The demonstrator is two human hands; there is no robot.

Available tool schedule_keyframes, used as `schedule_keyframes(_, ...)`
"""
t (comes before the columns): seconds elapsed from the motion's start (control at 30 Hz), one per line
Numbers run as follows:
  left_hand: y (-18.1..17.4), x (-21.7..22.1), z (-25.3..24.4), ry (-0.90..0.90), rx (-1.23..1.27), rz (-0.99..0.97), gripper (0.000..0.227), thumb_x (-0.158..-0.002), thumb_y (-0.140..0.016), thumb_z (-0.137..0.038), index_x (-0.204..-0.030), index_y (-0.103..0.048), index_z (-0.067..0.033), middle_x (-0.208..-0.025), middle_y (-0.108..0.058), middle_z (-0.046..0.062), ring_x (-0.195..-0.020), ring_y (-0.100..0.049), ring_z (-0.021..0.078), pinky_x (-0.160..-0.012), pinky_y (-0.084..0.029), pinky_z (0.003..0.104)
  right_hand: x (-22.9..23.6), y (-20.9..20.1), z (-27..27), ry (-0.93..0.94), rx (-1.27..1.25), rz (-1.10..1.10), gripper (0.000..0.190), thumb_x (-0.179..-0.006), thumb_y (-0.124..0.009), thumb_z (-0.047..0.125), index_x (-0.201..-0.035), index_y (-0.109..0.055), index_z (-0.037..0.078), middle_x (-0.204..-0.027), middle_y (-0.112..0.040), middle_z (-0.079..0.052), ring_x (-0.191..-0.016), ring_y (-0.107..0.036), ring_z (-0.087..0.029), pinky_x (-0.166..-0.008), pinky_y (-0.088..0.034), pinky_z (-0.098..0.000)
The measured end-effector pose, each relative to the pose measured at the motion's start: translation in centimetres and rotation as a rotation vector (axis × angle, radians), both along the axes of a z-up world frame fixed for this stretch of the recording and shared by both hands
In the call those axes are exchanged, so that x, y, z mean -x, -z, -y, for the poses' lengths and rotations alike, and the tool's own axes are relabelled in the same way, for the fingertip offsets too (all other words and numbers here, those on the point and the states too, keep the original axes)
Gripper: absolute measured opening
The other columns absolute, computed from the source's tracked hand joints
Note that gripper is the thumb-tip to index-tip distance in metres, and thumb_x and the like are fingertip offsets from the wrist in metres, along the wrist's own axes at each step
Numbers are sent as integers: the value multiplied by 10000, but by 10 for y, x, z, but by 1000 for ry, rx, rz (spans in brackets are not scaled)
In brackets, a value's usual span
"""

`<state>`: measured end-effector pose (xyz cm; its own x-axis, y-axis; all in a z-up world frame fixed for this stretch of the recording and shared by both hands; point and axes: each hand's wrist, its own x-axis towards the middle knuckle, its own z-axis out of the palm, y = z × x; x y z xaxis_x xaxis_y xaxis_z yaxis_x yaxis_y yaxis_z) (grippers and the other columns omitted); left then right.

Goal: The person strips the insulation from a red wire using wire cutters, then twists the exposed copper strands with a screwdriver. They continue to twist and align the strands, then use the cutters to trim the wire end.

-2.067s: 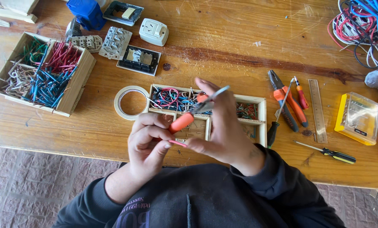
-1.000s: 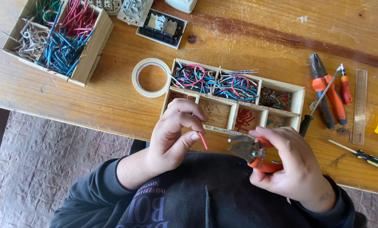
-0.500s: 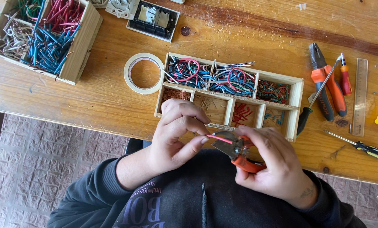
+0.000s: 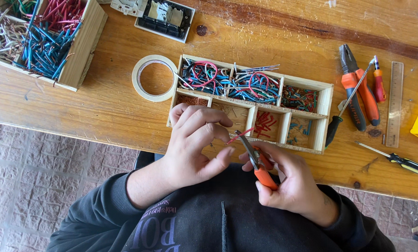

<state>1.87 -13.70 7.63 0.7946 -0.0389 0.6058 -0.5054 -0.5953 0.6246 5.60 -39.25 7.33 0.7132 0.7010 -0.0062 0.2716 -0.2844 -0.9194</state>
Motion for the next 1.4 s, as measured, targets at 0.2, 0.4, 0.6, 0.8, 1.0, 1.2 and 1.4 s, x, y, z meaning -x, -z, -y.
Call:
schedule_keyframes(0.2, -6, -6, 1, -70, -97, 46, 168, -1047, -768, -327, -1050, -680, -183, -1179, -741, -11, -1044, -694, 225, -1024, -349, 456, 2, 8, 1, 77, 68, 180, 646, -760, -683, 50, -1399, -606, 90, -1159, -847, -6, -934, -878, -90, -936, -668, -251)
schedule_keyframes(0.4, -7, -8, 5, -124, -139, 126, 159, -1037, -799, -325, -995, -726, -190, -1123, -777, -58, -1008, -722, 199, -1104, -346, 484, 1, 16, 6, 134, 185, 634, 662, -771, -759, 82, -1421, -632, 70, -1156, -766, -28, -962, -771, -157, -968, -608, -325)
schedule_keyframes(0.6, -6, -11, 8, -114, -119, 127, 138, -1020, -809, -265, -959, -719, -180, -1071, -776, -48, -1000, -698, 217, -1166, -354, 530, -2, 20, 8, 158, 171, 743, 607, -801, -752, 65, -1394, -626, 28, -1177, -763, -49, -896, -759, -169, -865, -624, -334)
schedule_keyframes(0.8, -4, -12, 8, -65, -72, 113, 128, -1031, -771, -226, -951, -703, -153, -1039, -784, -26, -970, -718, 226, -1209, -356, 552, -2, 17, 8, 140, 180, 794, 586, -822, -758, 64, -1391, -622, 21, -1172, -770, -66, -959, -765, -221, -925, -613, -377)
schedule_keyframes(1.0, -1, -11, 7, -70, -87, 107, 127, -1065, -723, -206, -950, -712, -153, -1059, -797, -33, -938, -720, 214, -1228, -316, 562, -3, 17, 10, 136, 224, 828, 597, -845, -791, 106, -1413, -620, 43, -1240, -774, -52, -1002, -765, -241, -929, -604, -395)
schedule_keyframes(1.2, -1, -9, 8, -75, -92, 79, 177, -1105, -647, -240, -975, -742, -167, -1058, -797, -51, -954, -733, 180, -1275, -242, 565, -5, 13, 11, 125, 221, 841, 567, -886, -841, 137, -1406, -636, 44, -1187, -778, -53, -975, -762, -226, -924, -604, -390)
schedule_keyframes(1.4, -1, -9, 9, -63, -103, 54, 182, -1121, -625, -263, -1015, -741, -170, -1110, -801, -59, -969, -724, 170, -1285, -197, 574, -6, 13, 13, 128, 255, 887, 561, -883, -838, 152, -1400, -647, 46, -1262, -780, -38, -992, -758, -229, -953, -607, -403)
